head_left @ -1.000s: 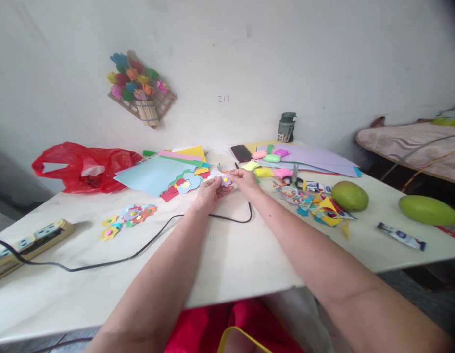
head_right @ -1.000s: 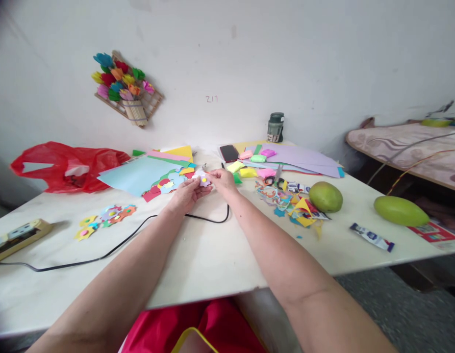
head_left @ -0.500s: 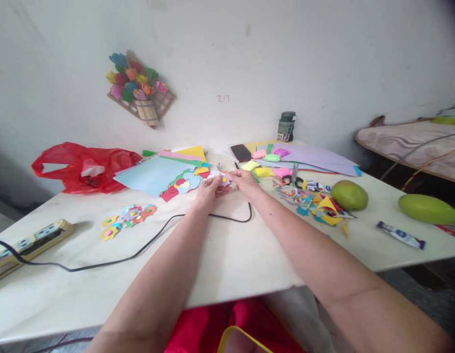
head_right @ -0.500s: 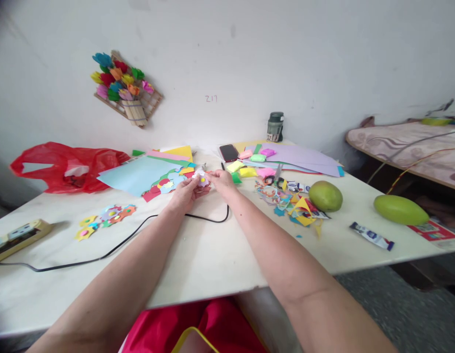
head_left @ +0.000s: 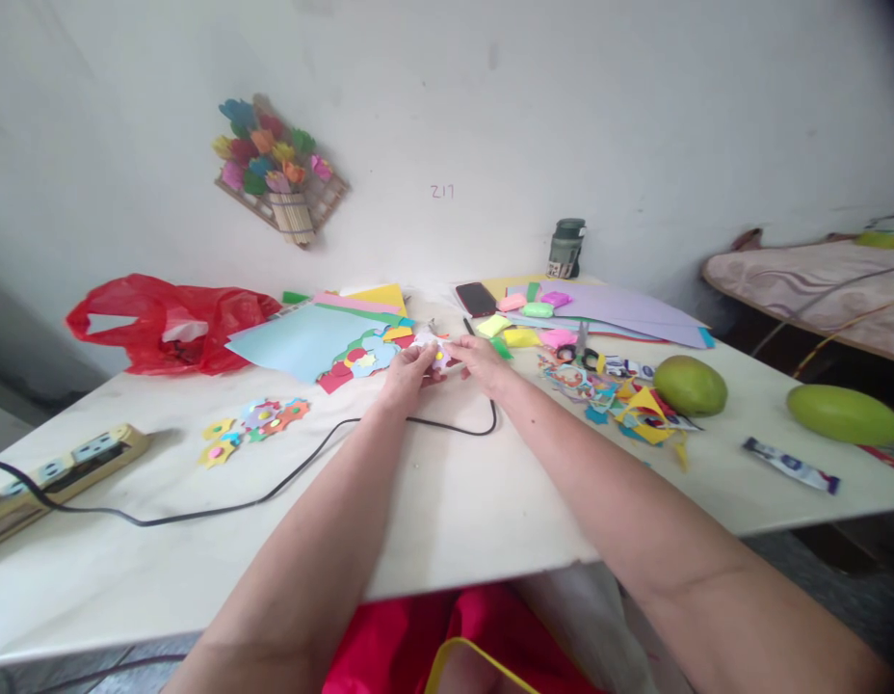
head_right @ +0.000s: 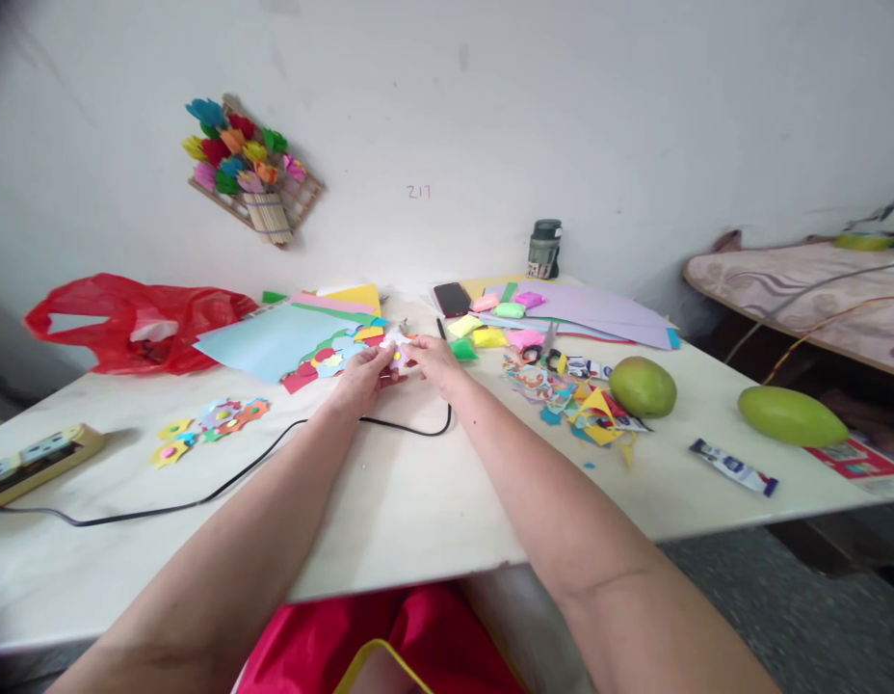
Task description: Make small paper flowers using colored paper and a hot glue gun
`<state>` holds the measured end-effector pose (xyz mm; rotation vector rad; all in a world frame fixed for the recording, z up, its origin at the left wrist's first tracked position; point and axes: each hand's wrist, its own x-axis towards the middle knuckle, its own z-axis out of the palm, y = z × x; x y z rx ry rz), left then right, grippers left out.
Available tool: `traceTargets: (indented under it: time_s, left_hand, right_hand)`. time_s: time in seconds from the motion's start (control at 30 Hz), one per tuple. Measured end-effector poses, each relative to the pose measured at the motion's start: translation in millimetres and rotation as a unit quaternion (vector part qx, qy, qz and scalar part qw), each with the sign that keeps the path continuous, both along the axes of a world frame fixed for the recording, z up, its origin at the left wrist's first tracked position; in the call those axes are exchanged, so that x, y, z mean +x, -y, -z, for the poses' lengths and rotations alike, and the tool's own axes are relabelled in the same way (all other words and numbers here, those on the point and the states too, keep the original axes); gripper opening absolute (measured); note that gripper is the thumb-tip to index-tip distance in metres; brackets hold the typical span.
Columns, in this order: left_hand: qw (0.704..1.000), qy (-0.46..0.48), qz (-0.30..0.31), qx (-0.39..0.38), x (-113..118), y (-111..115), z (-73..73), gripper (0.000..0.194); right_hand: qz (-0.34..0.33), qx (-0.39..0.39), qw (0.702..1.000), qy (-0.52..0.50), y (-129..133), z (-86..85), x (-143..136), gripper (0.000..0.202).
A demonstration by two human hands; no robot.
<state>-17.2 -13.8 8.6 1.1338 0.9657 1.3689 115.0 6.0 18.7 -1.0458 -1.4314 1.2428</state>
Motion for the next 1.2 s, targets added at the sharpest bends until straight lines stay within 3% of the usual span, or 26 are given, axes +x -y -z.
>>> traceTargets:
  time_s: [0.2, 0.43, 1.07, 1.2]
  left_hand:
    - [1.0, 0.01, 0.018, 0.0, 1.4, -2.2, 3.3, 0.038]
    - [0.999, -0.028, -0.024, 0.008, 2.3, -0.7, -0.2, 0.037]
    - [0.998, -0.048, 0.013, 0.023, -1.1, -1.5, 0.2, 0.042]
    - [0.998, -0.055, -0.009, 0.023, -0.8, -2.1, 0.4, 0.038]
  right_hand:
    - [0.029, 0.019, 0.999, 0.007, -0.9, 2.2, -1.2, 0.014]
    - [0.02, 0.006, 1.0, 0.01, 0.0, 2.0, -1.5, 0.015]
    - [0.046, 0.012, 0.999, 0.0, 2.2, 1.2, -3.8, 0.012]
    - [0.04, 0.011, 0.999, -0.014, 2.2, 1.0, -3.4, 0.015]
